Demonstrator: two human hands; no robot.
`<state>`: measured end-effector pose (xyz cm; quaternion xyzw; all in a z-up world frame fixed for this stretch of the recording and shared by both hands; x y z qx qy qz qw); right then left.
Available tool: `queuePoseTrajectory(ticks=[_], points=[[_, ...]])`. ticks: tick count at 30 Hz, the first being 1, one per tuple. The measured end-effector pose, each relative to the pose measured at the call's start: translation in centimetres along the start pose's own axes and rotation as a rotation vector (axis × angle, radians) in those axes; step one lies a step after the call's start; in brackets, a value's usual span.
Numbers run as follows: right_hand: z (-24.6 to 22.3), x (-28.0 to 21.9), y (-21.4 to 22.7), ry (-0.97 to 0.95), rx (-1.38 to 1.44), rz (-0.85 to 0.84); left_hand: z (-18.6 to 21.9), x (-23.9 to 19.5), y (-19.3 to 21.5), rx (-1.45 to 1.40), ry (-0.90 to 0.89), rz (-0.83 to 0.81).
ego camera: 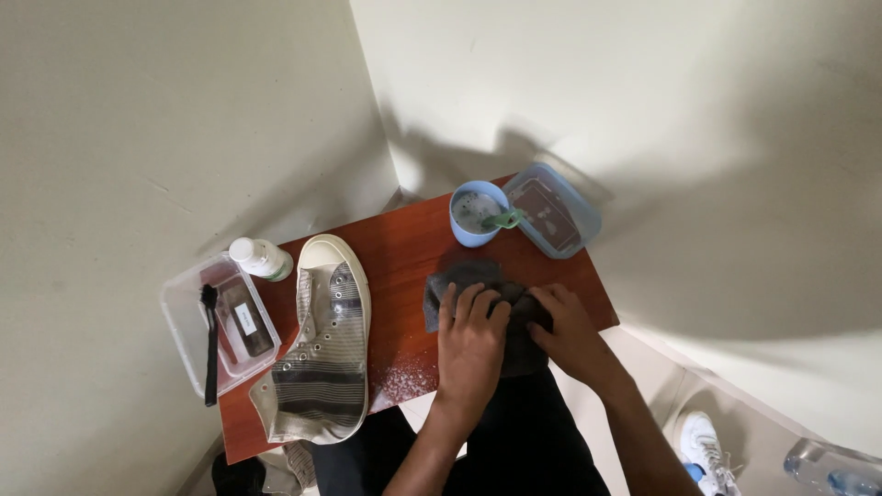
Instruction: The person cleans a single high-top sneaker on a wooden table. They use a green brush and a dark cloth, repeatedly scrubbing the upper fabric and wiping the surface. A blue cup of water and a plastic container with cleaning supplies are visible nearby.
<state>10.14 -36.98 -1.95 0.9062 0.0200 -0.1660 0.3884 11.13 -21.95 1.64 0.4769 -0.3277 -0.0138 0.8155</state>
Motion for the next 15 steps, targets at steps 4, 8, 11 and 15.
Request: queuePoseTrajectory(ticks=[4,8,11,15], points=[[-0.3,-0.6,-0.5,0.032,0.209,0.168,0.4,0.7,4.0,0.014,-0.02,0.114],[-2.7,-1.9,-0.7,0.226,0.309,0.308,-0.5,0.5,7.0,-0.097,0.037,0.128],[-5.1,-2.6,-1.2,0.306,0.404,0.356,-1.7,0.4,10.5,-0.174,0.109,0.172],[-10.7,-3.2,-2.4,0.611,0.553,0.369,-3.5,-0.3,16.9,-0.261,0.225,0.244]])
Point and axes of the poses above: each hand's wrist, its own x-axis towards the middle knuckle, its own y-axis out of the back of the hand, z = x × y, the point moved 7 cm from there along x, towards the middle knuckle, and after that the axes turned 5 degrees about z, right-handed, at the moved point
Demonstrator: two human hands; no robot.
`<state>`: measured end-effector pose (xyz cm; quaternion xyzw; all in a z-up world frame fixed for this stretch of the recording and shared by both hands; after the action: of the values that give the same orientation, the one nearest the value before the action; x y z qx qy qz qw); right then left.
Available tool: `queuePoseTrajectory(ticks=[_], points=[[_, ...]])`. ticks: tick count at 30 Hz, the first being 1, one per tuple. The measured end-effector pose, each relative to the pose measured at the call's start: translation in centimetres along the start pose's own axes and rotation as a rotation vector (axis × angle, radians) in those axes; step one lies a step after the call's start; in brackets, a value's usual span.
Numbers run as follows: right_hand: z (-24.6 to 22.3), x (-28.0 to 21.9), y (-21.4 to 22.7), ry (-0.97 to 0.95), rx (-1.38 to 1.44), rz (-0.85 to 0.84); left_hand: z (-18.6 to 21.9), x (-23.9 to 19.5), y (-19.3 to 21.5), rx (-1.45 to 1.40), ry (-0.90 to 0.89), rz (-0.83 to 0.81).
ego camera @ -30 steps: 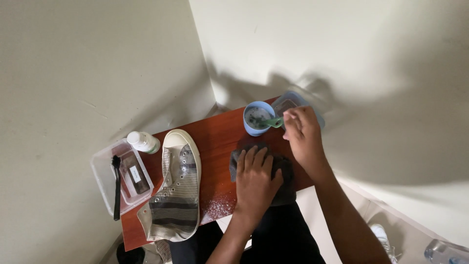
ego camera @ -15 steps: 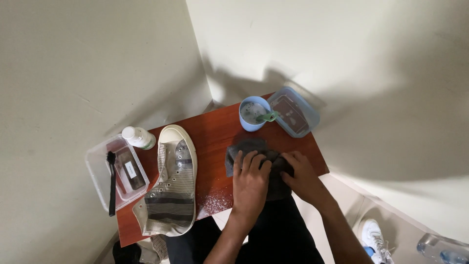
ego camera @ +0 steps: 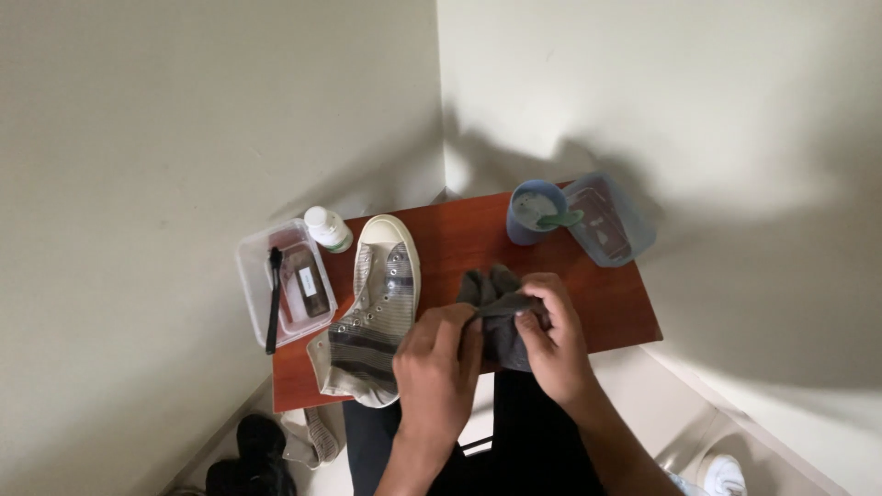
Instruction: The person cleans a single high-top sneaker on a wooden table. They use a green brush and a dark cloth, repeatedly scrubbing the upper fabric and wiping the surface. A blue cup of water and a plastic container with cleaning supplies are visible nearby.
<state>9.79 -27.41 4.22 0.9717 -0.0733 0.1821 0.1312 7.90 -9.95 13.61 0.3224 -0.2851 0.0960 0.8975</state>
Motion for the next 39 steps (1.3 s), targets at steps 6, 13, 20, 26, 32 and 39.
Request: queuePoseTrajectory(ticks=[6,13,20,26,32,39], points=[[-2.4,3.4,-9.5,-0.081,0.068,-0.362,-4.1,-1.6,6.3,0.524,0.05,0.127],[0.2,2.2,-13.8,0.204,-0.207,-0.498,-8.1,-4.3,2.6,0.638,-0.1,-0.093],[0.6,1.4,-16.6,0.538,-0.509,-0.644,-10.2,-4.5,0.5,0.844,-0.101,-0.167],[1.5,1.1,-17.0,0.611,-0.576,-0.648,-11.2,-5.1,-0.7,0.881,-0.068,-0.251],[1.4,1.6,-16.8,0.569,-0.549,-0.732,-10.7,-4.7,-0.1,0.893,-0.105,-0.219],[-1.5,0.1,-14.2,0.515,-0.374,-0.681,-8.5,-6.0,1.3,0.772,-0.095,-0.252]])
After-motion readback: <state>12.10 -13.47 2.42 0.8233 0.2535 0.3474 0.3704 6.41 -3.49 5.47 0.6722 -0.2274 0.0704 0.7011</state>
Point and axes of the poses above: each hand's wrist, its own x-axis towards the middle knuckle, its own y-axis out of the back of the hand, z = x × y, the point moved 7 cm from there along x, towards the middle knuckle, and after that the axes turned 5 degrees about z, right-handed, at the moved point
